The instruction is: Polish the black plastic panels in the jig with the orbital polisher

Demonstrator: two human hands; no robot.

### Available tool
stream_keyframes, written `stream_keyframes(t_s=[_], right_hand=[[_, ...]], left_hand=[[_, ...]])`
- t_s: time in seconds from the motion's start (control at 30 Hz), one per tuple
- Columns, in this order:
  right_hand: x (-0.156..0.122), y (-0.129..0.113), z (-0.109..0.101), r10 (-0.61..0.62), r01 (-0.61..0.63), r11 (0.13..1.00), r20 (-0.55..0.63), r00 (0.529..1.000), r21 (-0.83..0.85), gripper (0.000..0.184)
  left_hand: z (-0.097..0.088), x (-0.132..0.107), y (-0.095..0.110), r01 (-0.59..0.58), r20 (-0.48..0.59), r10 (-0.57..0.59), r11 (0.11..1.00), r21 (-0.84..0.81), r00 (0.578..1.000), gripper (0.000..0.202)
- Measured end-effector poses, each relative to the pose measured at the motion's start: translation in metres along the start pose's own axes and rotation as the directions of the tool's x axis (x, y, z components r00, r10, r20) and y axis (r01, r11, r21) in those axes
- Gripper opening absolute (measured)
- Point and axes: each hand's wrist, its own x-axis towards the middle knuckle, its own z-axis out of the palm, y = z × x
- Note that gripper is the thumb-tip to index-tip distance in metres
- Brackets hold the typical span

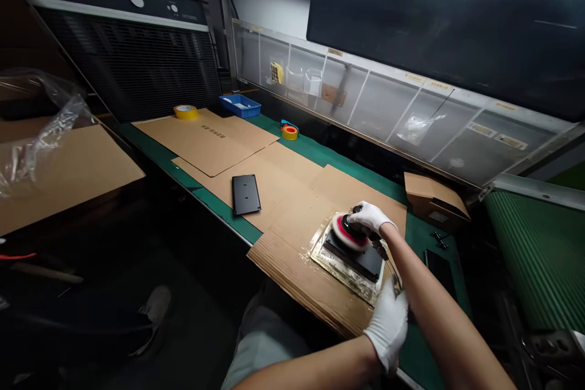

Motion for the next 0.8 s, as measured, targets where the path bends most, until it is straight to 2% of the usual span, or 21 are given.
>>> stream_keyframes(t_s=[0.1, 0.23, 0.3, 0.43, 0.5, 0.6, 0.7, 0.73, 0.8], right_hand=[[0.003, -0.009, 0.0, 0.007, -0.008, 0.999, -0.027, 1.0, -0.044, 0.046], [0.007, -0.02, 0.005, -0.059, 0.06, 0.998, 0.007, 0.998, -0.023, 0.047], [0.01, -0.025, 0.008, -0.051, 0.051, 0.998, -0.007, 0.999, -0.045, 0.047], [0.016, -0.03, 0.011, -0.072, 0.072, 0.995, -0.007, 0.997, -0.071, 0.047], [0.017, -0.03, 0.011, -0.068, 0.066, 0.994, -0.023, 0.997, -0.089, 0.05], [0.008, -0.028, 0.012, -0.04, 0.032, 0.993, -0.063, 0.997, -0.118, 0.051], [-0.01, -0.027, 0.014, -0.102, 0.099, 0.991, -0.034, 0.994, -0.087, 0.043], [-0.016, -0.028, 0.015, -0.119, 0.115, 0.99, -0.045, 0.992, -0.082, 0.041], [-0.029, -0.029, 0.018, -0.087, 0.072, 0.99, -0.119, 0.989, -0.122, 0.038]], left_hand=[[0.002, 0.005, 0.006, 0.001, -0.067, -0.005, 0.999, -0.052, 0.998, 0.054], [-0.005, 0.009, 0.006, 0.027, -0.111, -0.036, 0.996, -0.083, 0.993, 0.057], [-0.008, 0.011, 0.007, 0.012, -0.14, -0.025, 0.995, -0.096, 0.99, 0.055], [-0.014, 0.011, 0.011, 0.084, -0.134, -0.082, 0.996, 0.006, 0.988, 0.05], [-0.017, 0.011, 0.012, 0.081, -0.142, -0.077, 0.997, 0.021, 0.987, 0.048], [-0.022, 0.013, 0.009, 0.088, -0.13, -0.081, 0.995, 0.044, 0.988, 0.046], [-0.026, 0.015, 0.002, 0.196, -0.118, -0.186, 0.977, 0.084, 0.975, 0.046], [-0.027, 0.016, -0.001, 0.207, -0.129, -0.197, 0.976, 0.07, 0.972, 0.046], [-0.028, 0.017, -0.007, 0.187, -0.17, -0.184, 0.982, -0.001, 0.968, 0.044]])
